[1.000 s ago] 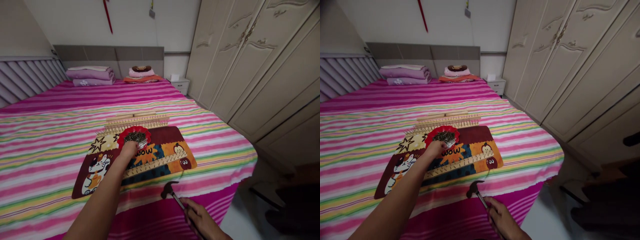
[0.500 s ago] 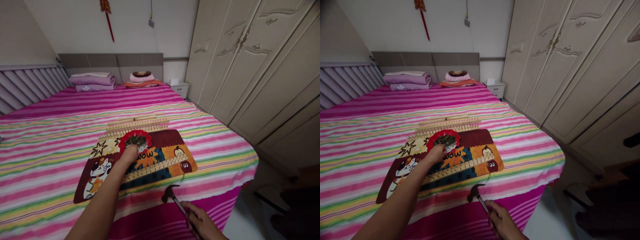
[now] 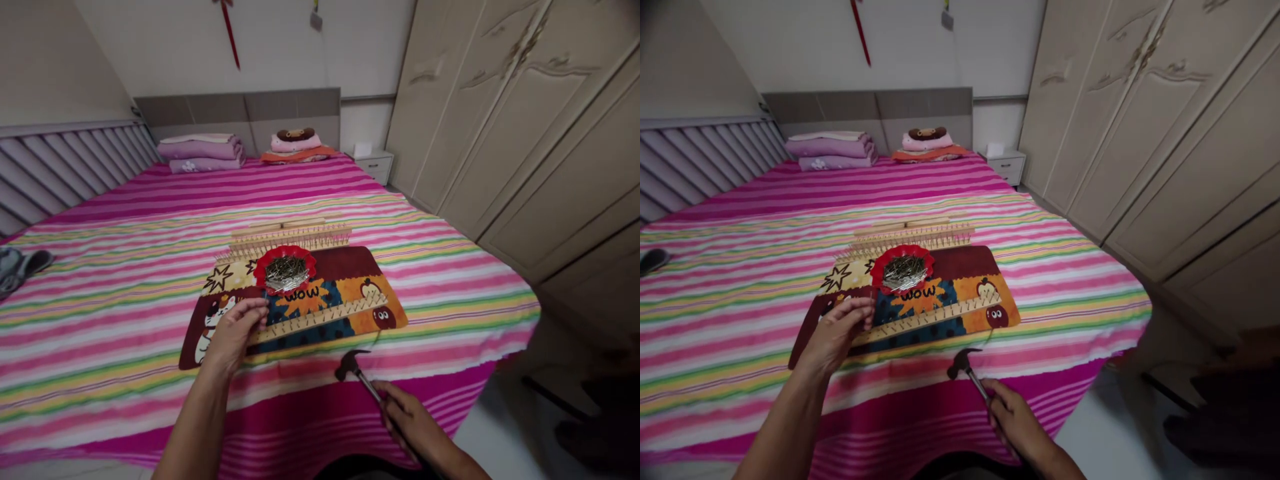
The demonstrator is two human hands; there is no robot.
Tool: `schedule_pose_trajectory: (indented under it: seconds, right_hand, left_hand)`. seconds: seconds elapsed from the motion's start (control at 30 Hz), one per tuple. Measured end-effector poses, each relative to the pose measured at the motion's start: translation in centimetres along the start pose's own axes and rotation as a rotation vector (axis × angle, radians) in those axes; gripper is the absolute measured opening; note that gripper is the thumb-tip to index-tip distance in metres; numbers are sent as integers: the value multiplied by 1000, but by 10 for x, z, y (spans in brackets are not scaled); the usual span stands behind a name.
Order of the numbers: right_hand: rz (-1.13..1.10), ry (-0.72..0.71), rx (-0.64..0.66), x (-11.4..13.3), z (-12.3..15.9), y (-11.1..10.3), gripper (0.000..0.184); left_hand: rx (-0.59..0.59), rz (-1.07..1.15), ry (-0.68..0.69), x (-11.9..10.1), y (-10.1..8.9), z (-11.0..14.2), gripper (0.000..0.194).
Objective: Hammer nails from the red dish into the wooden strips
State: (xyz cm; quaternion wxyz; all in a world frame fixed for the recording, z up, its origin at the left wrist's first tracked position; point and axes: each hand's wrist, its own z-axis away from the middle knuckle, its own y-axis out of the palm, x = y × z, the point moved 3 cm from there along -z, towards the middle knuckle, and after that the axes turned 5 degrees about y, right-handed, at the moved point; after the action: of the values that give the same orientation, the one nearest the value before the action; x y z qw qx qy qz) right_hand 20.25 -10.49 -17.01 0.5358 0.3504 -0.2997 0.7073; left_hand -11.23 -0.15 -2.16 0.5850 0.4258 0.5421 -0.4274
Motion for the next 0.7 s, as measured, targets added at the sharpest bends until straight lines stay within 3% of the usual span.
schedule_pose_trajectory:
  seconds: [0.13, 0.27, 0.5, 0.7]
  right_hand:
    - [15, 1, 2, -2, 0, -1, 65]
    - [16, 7, -13, 0, 3, 0, 66]
    - [3, -12, -38, 11, 11, 2, 53]
    - [18, 15, 4, 6, 6, 0, 57]
  left_hand:
    - [-106, -24, -32, 27, -25, 31, 31]
    - [-153, -83, -38, 49, -35, 41, 34]
    - [-233, -157, 33, 61, -23, 35, 31]
    - [-335, -192, 34, 69, -14, 35, 29]
